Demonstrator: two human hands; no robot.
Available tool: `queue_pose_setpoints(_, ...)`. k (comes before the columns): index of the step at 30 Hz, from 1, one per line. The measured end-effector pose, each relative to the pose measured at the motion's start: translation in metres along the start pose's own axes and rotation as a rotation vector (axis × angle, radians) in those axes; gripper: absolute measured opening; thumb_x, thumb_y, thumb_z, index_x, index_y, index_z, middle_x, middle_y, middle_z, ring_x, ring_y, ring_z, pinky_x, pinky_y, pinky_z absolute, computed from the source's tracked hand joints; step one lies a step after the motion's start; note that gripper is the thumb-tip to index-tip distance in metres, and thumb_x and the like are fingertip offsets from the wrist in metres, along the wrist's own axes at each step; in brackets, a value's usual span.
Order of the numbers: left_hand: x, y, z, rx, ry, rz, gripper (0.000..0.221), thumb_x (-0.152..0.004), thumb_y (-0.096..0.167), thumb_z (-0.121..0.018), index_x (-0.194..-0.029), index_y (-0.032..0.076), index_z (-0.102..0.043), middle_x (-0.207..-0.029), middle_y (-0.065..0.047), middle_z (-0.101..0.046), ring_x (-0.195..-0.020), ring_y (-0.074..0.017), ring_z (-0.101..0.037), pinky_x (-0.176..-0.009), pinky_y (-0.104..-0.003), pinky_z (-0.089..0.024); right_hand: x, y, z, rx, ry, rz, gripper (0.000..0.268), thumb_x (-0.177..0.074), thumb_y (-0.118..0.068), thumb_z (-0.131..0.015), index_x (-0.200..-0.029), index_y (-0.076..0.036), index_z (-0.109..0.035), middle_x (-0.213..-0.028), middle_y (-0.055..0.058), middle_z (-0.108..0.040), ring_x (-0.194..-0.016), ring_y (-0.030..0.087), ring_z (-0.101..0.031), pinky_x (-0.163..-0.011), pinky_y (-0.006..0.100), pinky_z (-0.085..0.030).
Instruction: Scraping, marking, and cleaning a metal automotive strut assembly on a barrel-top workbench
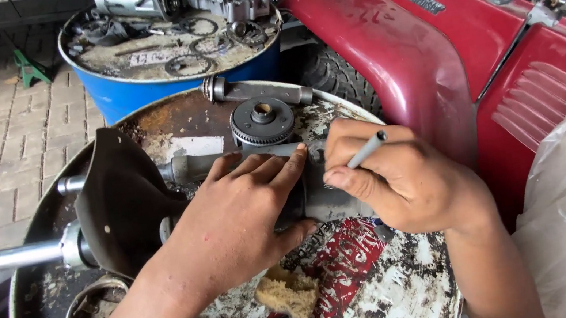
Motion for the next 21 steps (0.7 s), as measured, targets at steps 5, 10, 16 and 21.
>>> queue_pose_setpoints(5, -0.002, -0.001, 0.002, 0.002, 0.006, 0.013, 0.09, -0.087, 0.051, -0.07, -0.154, -0.002, -0.042, -0.13, -0.012, -0.067, -0.119, -0.0344, -0.06, -0.091, -0.052, -0.041, -0.004, -0.008, 0.0, 0.097, 0.068, 0.096, 0.015, -0.099, -0.001, -0.053, -0.088, 0.009, -0.059, -0.084, 0.016, -0.062, -0.076, 0.027, -0.063, -0.068, 0.034, -0.055)
queue_pose_setpoints(10, -0.004, -0.008, -0.003, 0.094, -0.071, 0.028, 0.093, -0.085, 0.053, -0.077, -0.153, 0.0, -0.042, -0.14, -0.012, -0.063, -0.129, -0.0361, -0.055, -0.095, -0.058, -0.04, -0.001, 0.002, -0.005, -0.03, -0.052, -0.075, 0.027, -0.103, -0.011, -0.047, -0.087, 0.007, -0.058, -0.092, 0.018, -0.058, -0.089, 0.029, -0.062, -0.084, 0.039, -0.052)
queue_pose_setpoints(16, -0.005, -0.015, -0.005, 0.104, -0.089, 0.044, 0.089, -0.085, 0.06, -0.076, -0.15, 0.007, -0.047, -0.14, -0.01, -0.063, -0.129, -0.037, -0.053, -0.097, -0.068, -0.032, 0.005, 0.004, 0.014, 0.099, 0.225, 0.102, 0.026, -0.104, -0.015, -0.047, -0.102, 0.005, -0.064, -0.091, 0.016, -0.066, -0.081, 0.023, -0.068, -0.071, 0.029, -0.059)
queue_pose_setpoints(21, -0.005, -0.013, -0.005, 0.096, -0.076, 0.038, 0.087, -0.085, 0.06, -0.076, -0.149, 0.007, -0.049, -0.14, -0.011, -0.063, -0.125, -0.0375, -0.055, -0.096, -0.07, -0.032, 0.004, 0.017, 0.003, 0.013, 0.064, -0.071, 0.025, -0.103, -0.015, -0.051, -0.108, 0.002, -0.069, -0.1, 0.015, -0.067, -0.088, 0.025, -0.068, -0.08, 0.034, -0.057)
Point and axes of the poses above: each hand's wrist, its own x-axis away from the middle knuckle, its own z-axis out of the back of the hand, y = z × x, the point moved 8 cm from there along -x, towards the middle knuckle
